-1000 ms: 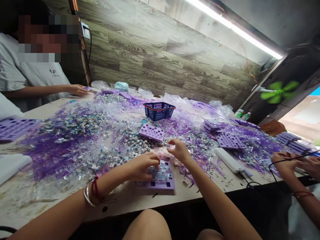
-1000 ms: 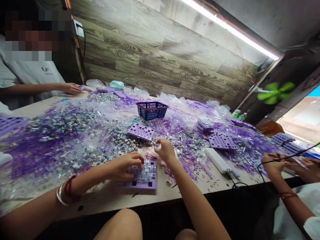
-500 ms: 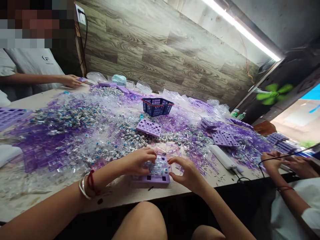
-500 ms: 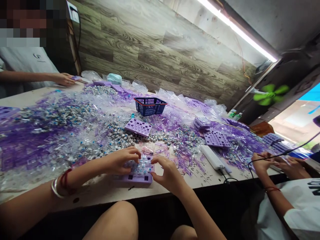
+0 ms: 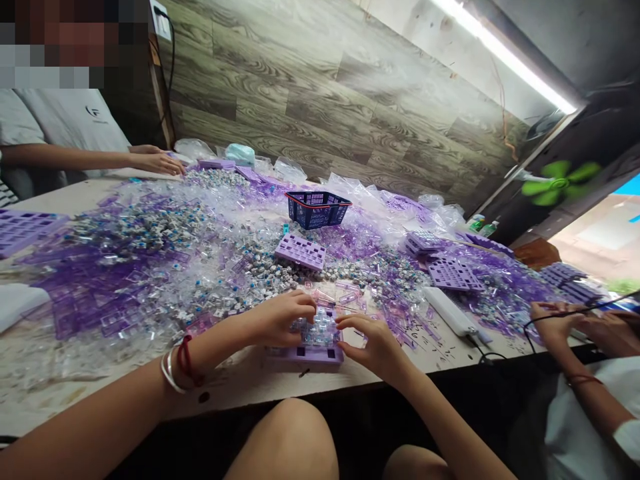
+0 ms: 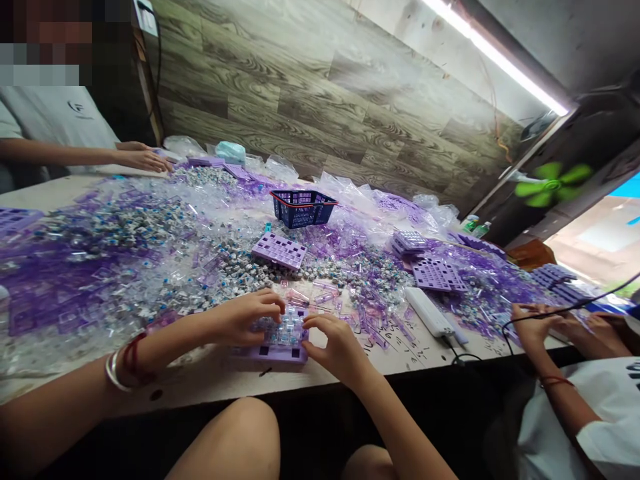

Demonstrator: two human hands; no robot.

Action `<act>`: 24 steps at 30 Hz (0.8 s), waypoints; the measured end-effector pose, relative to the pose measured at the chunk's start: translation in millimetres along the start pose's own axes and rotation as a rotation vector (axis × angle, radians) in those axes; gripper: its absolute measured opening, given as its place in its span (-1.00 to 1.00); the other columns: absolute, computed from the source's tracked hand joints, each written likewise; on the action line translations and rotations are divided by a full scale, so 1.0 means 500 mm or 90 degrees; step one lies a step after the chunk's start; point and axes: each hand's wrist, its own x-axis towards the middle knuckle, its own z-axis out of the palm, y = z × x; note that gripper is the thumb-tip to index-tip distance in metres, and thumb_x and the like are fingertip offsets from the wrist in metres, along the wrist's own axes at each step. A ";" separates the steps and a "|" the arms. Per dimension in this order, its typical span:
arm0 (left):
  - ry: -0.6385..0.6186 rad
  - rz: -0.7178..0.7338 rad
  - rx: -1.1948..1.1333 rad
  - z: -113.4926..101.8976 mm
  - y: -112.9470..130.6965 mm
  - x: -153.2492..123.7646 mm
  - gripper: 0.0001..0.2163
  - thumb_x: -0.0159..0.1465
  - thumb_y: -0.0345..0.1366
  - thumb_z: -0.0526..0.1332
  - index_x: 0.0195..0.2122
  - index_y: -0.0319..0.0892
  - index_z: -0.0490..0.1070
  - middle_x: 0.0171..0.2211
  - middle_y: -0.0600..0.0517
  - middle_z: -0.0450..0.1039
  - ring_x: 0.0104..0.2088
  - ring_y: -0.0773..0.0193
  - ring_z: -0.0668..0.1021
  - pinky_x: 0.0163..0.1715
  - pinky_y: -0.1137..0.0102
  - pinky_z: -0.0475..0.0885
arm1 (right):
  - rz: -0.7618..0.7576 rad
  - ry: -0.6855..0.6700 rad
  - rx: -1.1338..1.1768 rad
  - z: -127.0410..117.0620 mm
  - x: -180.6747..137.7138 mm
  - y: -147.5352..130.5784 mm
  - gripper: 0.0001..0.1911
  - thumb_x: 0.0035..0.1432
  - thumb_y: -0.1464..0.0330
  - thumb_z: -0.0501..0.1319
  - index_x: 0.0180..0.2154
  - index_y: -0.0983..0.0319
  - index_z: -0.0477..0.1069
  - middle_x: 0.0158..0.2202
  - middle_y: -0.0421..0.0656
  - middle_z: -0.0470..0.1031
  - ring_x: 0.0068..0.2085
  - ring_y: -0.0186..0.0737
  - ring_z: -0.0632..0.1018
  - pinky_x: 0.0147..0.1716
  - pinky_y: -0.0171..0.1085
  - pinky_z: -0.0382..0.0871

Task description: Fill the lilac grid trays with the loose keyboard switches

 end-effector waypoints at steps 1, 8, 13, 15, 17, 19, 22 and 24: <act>0.000 0.000 -0.002 0.000 0.000 0.000 -0.72 -0.05 -0.55 0.22 -0.28 -0.18 0.37 -0.16 -0.02 0.40 -0.11 0.14 0.40 -0.08 0.30 0.33 | -0.002 0.000 0.000 0.000 0.000 0.000 -0.79 -0.03 0.52 0.30 -0.28 0.21 0.45 -0.18 -0.10 0.57 -0.12 -0.13 0.58 -0.09 -0.17 0.47; -0.002 0.006 0.010 -0.004 0.006 0.003 -0.77 -0.01 -0.51 0.22 -0.30 -0.18 0.36 -0.15 -0.04 0.41 -0.12 0.14 0.42 -0.09 0.29 0.35 | -0.014 0.001 0.029 -0.001 0.002 0.002 -0.82 -0.02 0.50 0.31 -0.30 0.20 0.51 -0.20 -0.11 0.58 -0.15 -0.15 0.59 -0.10 -0.19 0.48; 0.016 0.021 0.054 0.003 0.022 0.004 -0.69 0.02 -0.50 0.20 -0.17 -0.16 0.37 -0.10 -0.04 0.42 -0.09 0.11 0.45 -0.04 0.22 0.34 | -0.026 -0.015 0.045 -0.002 0.003 0.009 -0.86 0.00 0.48 0.35 -0.33 0.17 0.55 -0.22 -0.09 0.58 -0.17 -0.15 0.59 -0.12 -0.16 0.50; 0.015 0.059 0.053 0.013 0.033 0.004 -0.60 0.07 -0.46 0.19 -0.03 -0.11 0.33 -0.01 -0.04 0.39 -0.02 0.10 0.43 0.02 0.19 0.31 | -0.022 -0.026 0.043 -0.002 0.004 0.009 -0.88 0.01 0.49 0.34 -0.36 0.16 0.56 -0.19 -0.09 0.57 -0.17 -0.15 0.59 -0.13 -0.17 0.51; 0.001 0.082 0.058 0.024 0.047 0.004 -0.53 0.11 -0.42 0.20 0.07 -0.08 0.27 0.06 -0.05 0.36 0.03 0.08 0.41 0.07 0.16 0.28 | -0.019 -0.031 0.038 -0.003 0.005 0.007 -0.90 0.01 0.49 0.34 -0.39 0.17 0.56 -0.15 -0.07 0.54 -0.18 -0.16 0.59 -0.16 -0.20 0.52; -0.006 0.069 0.063 0.034 0.059 0.004 -0.53 0.15 -0.38 0.19 0.11 -0.10 0.25 0.07 -0.08 0.35 0.04 0.06 0.41 0.08 0.16 0.30 | -0.014 -0.033 0.032 -0.004 0.007 0.003 -0.90 0.01 0.50 0.34 -0.39 0.19 0.57 -0.17 -0.07 0.53 -0.20 -0.18 0.59 -0.19 -0.23 0.52; -0.011 0.040 0.054 0.043 0.067 0.007 -0.59 0.20 -0.39 0.15 0.09 -0.12 0.29 0.02 -0.11 0.37 0.00 0.07 0.44 0.01 0.21 0.37 | -0.008 -0.039 0.022 -0.007 0.008 -0.001 -0.91 0.04 0.48 0.33 -0.38 0.19 0.57 -0.29 -0.11 0.56 -0.27 -0.21 0.60 -0.22 -0.25 0.51; -0.017 0.033 0.042 0.045 0.064 0.011 -0.62 0.19 -0.42 0.14 0.06 -0.08 0.33 -0.01 -0.08 0.39 -0.03 0.11 0.46 -0.02 0.26 0.39 | -0.011 -0.037 0.024 -0.007 0.008 -0.001 -0.93 0.08 0.43 0.30 -0.41 0.19 0.57 -0.34 -0.12 0.57 -0.32 -0.22 0.60 -0.25 -0.26 0.51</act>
